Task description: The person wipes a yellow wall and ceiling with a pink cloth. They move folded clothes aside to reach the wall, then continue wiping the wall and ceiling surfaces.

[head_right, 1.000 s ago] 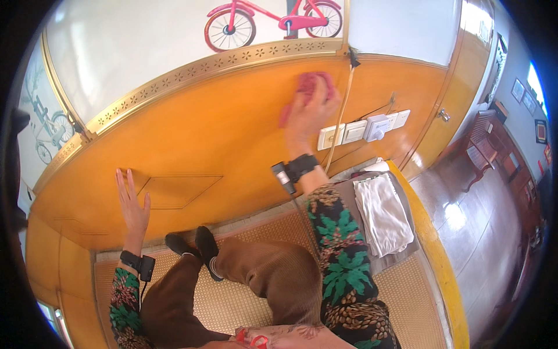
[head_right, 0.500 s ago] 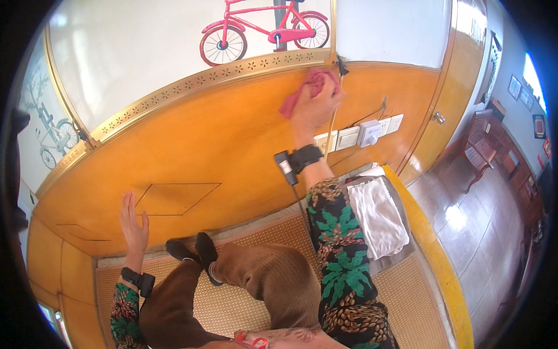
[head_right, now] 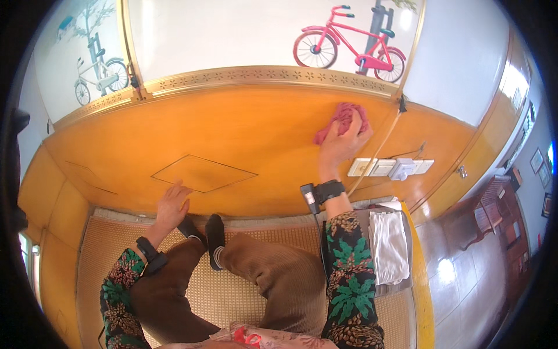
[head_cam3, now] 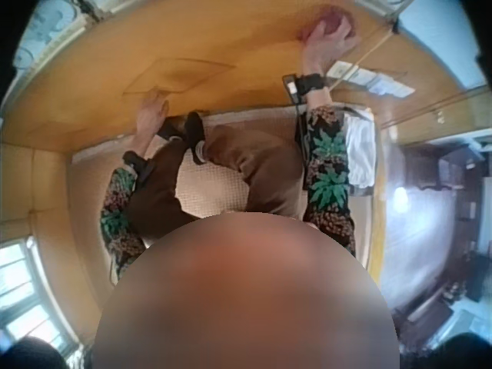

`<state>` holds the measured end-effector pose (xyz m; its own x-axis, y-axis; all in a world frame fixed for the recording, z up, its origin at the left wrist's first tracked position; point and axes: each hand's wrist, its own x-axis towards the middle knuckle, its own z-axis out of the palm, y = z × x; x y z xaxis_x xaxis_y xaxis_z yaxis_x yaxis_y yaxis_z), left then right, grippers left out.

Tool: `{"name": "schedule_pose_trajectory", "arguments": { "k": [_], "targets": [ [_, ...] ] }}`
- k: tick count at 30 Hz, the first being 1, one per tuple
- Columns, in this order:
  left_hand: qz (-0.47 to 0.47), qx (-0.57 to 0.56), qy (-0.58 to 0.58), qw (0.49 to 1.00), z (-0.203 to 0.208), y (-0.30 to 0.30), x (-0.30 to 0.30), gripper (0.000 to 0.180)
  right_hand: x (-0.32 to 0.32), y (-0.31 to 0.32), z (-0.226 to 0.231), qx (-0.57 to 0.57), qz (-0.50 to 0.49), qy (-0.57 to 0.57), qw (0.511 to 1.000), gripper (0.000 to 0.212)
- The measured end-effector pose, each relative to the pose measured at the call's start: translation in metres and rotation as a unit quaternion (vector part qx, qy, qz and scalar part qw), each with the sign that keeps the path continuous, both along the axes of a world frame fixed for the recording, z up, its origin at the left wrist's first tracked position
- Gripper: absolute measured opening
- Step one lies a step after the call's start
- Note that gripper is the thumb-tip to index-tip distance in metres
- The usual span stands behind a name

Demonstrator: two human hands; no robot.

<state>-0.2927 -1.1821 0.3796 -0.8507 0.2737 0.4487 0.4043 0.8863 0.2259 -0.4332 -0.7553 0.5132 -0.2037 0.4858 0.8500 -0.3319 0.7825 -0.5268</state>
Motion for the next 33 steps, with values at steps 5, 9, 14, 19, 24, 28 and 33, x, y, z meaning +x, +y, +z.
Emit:
{"name": "schedule_pose_trajectory", "arguments": {
  "k": [5, 9, 14, 19, 24, 28, 33],
  "targets": [
    [-0.022, 0.018, 0.008, 1.0, -0.031, -0.012, 0.0, 0.024, -0.004, -0.113, -0.007, 0.202, 0.062, -0.015, 0.977, 0.051],
    [-0.03, 0.034, 0.037, 0.998, -0.044, -0.017, 0.002, 0.023, -0.002, -0.173, 0.011, 0.367, 0.09, 0.011, 0.926, 0.055],
    [-0.019, 0.059, -0.008, 0.998, -0.051, -0.028, 0.002, 0.019, 0.01, -0.094, 0.023, 0.354, 0.095, -0.063, 0.928, 0.051],
    [0.034, 0.059, -0.05, 0.996, -0.07, -0.045, 0.01, 0.012, 0.011, -0.015, 0.012, 0.154, -0.005, -0.039, 0.987, 0.051],
    [-0.009, 0.051, -0.071, 0.996, -0.089, -0.056, 0.011, 0.012, 0.003, -0.117, 0.007, 0.349, 0.001, -0.016, 0.937, 0.05],
    [0.022, 0.061, -0.07, 0.995, -0.085, -0.061, 0.013, 0.012, 0.001, -0.222, 0.016, 0.488, 0.062, 0.024, 0.871, 0.046],
    [-0.005, 0.094, -0.08, 0.992, -0.075, -0.063, 0.015, 0.011, -0.005, -0.193, 0.025, 0.544, 0.119, 0.066, 0.828, 0.045]
  ]
}}
